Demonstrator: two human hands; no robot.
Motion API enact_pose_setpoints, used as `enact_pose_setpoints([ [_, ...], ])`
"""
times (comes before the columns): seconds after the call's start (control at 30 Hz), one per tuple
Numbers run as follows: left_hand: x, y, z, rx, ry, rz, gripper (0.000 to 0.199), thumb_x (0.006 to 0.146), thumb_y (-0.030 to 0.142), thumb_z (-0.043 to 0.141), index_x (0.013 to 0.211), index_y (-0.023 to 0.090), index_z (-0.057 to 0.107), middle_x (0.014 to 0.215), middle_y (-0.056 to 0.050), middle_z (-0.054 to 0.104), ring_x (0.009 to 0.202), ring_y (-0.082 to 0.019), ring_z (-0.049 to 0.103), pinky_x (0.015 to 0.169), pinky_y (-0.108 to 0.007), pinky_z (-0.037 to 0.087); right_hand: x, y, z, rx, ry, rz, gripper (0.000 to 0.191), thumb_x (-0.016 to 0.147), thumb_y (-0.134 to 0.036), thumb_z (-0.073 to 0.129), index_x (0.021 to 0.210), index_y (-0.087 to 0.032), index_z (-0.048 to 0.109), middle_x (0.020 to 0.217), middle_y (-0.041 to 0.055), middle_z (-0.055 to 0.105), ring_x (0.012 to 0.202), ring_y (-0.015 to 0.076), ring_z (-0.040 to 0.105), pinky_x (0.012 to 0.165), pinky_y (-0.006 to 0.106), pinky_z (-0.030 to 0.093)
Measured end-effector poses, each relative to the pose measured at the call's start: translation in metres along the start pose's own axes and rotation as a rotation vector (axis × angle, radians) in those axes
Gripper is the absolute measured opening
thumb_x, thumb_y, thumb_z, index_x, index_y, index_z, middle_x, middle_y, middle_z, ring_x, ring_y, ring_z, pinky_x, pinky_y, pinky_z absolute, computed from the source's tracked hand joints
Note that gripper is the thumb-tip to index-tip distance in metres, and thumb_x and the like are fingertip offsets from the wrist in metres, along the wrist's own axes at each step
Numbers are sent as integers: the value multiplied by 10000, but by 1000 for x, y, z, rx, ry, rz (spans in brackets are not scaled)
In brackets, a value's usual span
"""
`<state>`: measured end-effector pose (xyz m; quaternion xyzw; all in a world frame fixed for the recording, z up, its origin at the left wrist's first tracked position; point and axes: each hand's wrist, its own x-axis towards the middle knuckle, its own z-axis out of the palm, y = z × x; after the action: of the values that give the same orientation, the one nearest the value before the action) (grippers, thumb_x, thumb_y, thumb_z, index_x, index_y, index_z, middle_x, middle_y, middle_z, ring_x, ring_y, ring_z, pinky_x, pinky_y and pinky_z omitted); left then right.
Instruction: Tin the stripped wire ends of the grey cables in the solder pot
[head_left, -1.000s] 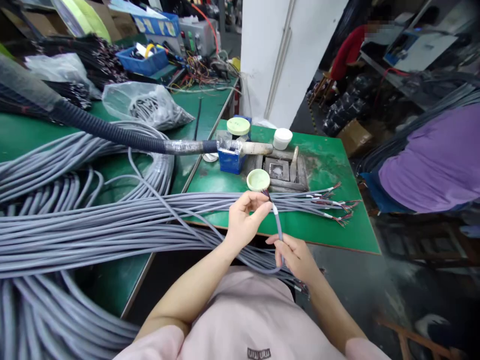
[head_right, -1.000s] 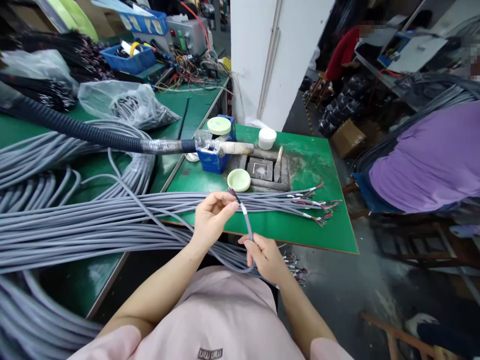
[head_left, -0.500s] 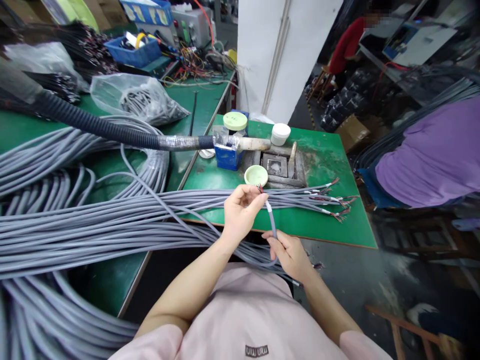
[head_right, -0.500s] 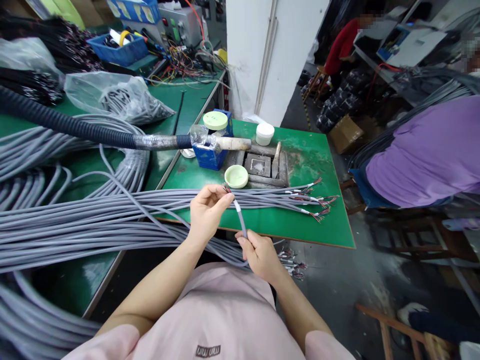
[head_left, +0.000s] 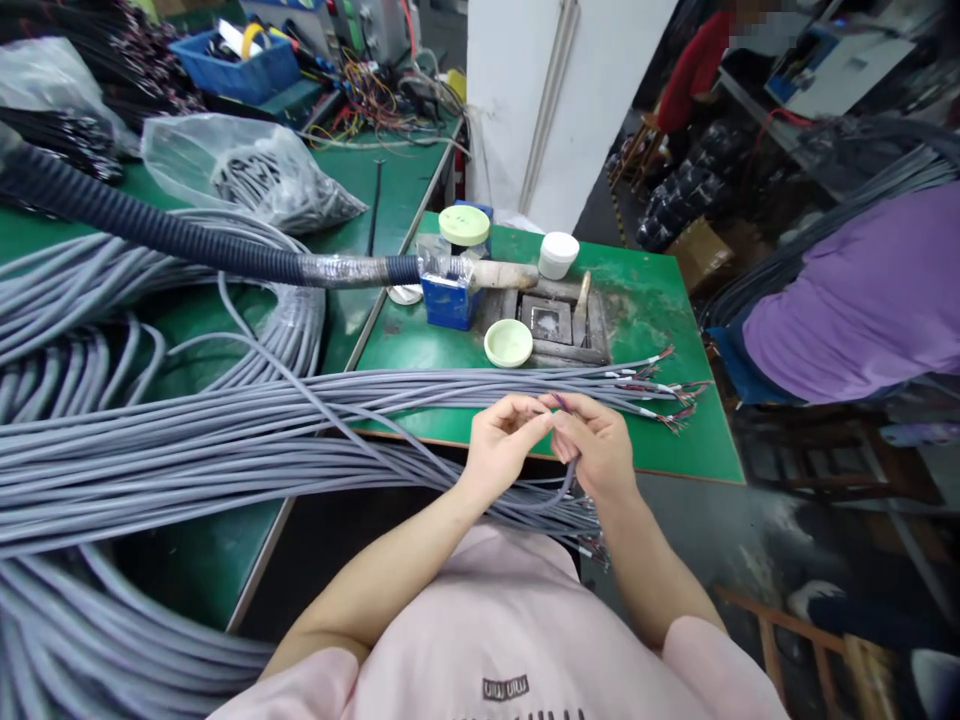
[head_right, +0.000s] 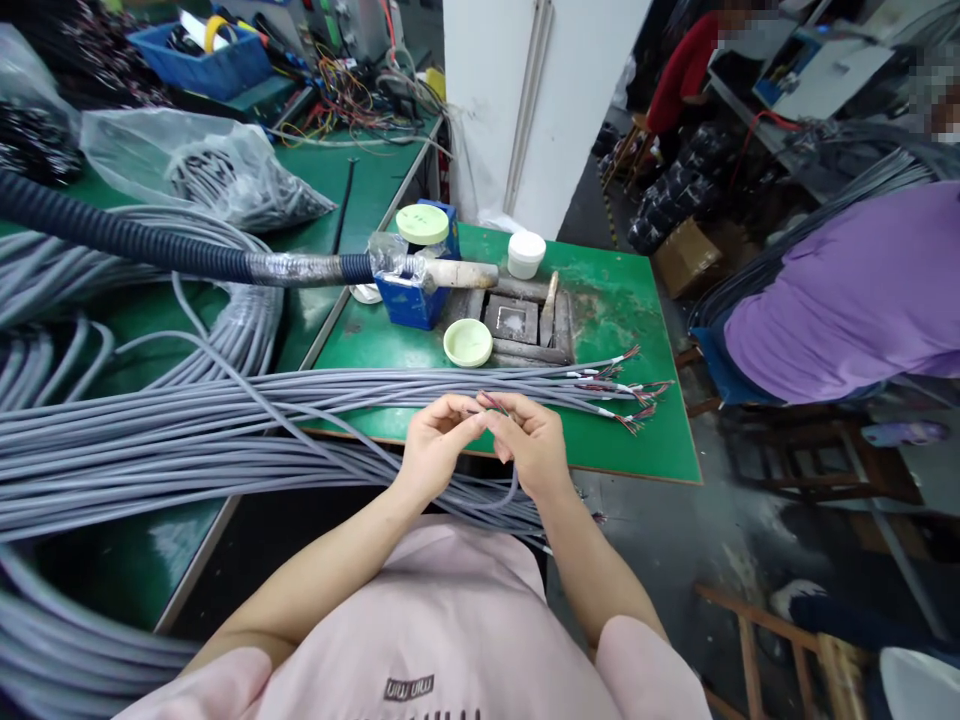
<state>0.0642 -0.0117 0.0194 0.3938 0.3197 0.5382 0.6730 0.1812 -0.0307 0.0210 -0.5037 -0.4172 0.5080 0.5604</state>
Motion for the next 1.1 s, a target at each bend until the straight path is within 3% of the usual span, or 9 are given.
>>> enact_pose_setpoints([
  [0.13,2,1,-1,-92,-33,-5,266,669,380,788,706,162,640,572,8,644,541,-135,612,588,-285,516,2,-1,1,-60,87,-144,156,765,-366,682,833,-232,724,475,-44,491,427,101,442,441,263,386],
  [0.23,5,2,-4,-62,-3,32,255,664,377,791,699,163,657,616,-6,666,591,-138,621,632,-288,513,5,-8,-4,-235,62,-218,123,759,-343,698,804,-234,734,623,3,609,558,137,544,538,300,461],
  [0.4,6,-4,-10,46,86,81,198,670,329,786,688,164,678,659,-1,674,601,-103,571,616,-237,458,12,-19,-9,-385,-19,-267,171,783,-302,683,640,-208,674,655,6,580,606,126,522,548,273,422],
  [0.73,15,-20,-10,-245,113,-184,253,657,355,760,721,156,617,637,17,639,598,-80,564,567,-188,419,40,-15,6,-423,-52,-325,143,794,-301,664,704,-190,658,651,-26,553,537,98,507,503,244,406],
  [0.83,17,-17,-19,-45,19,-146,246,695,334,726,843,161,635,722,0,658,627,-88,564,595,-206,424,58,-21,7,-599,-27,-412,159,803,-280,641,678,-182,648,626,-29,552,530,90,469,510,239,368],
  [0.93,18,-14,-35,436,-129,12,215,751,289,680,930,172,651,764,-7,661,641,-101,544,628,-233,416,87,-27,5,-824,-11,-462,185,787,-269,627,632,-169,632,601,-24,552,547,97,459,538,244,345],
  [1.03,20,-13,-53,909,-206,145,114,823,285,605,826,181,651,711,-1,638,638,-122,528,636,-256,386,118,-28,7,-1048,-55,-425,215,760,-262,615,573,-155,611,556,-17,533,546,106,453,551,253,315],
  [1.1,23,-14,-62,1096,-239,153,141,846,300,579,777,190,635,685,4,626,641,-134,532,628,-264,367,134,-27,11,-1201,-114,-357,220,759,-273,603,576,-152,630,558,-3,556,561,118,471,560,259,303],
])
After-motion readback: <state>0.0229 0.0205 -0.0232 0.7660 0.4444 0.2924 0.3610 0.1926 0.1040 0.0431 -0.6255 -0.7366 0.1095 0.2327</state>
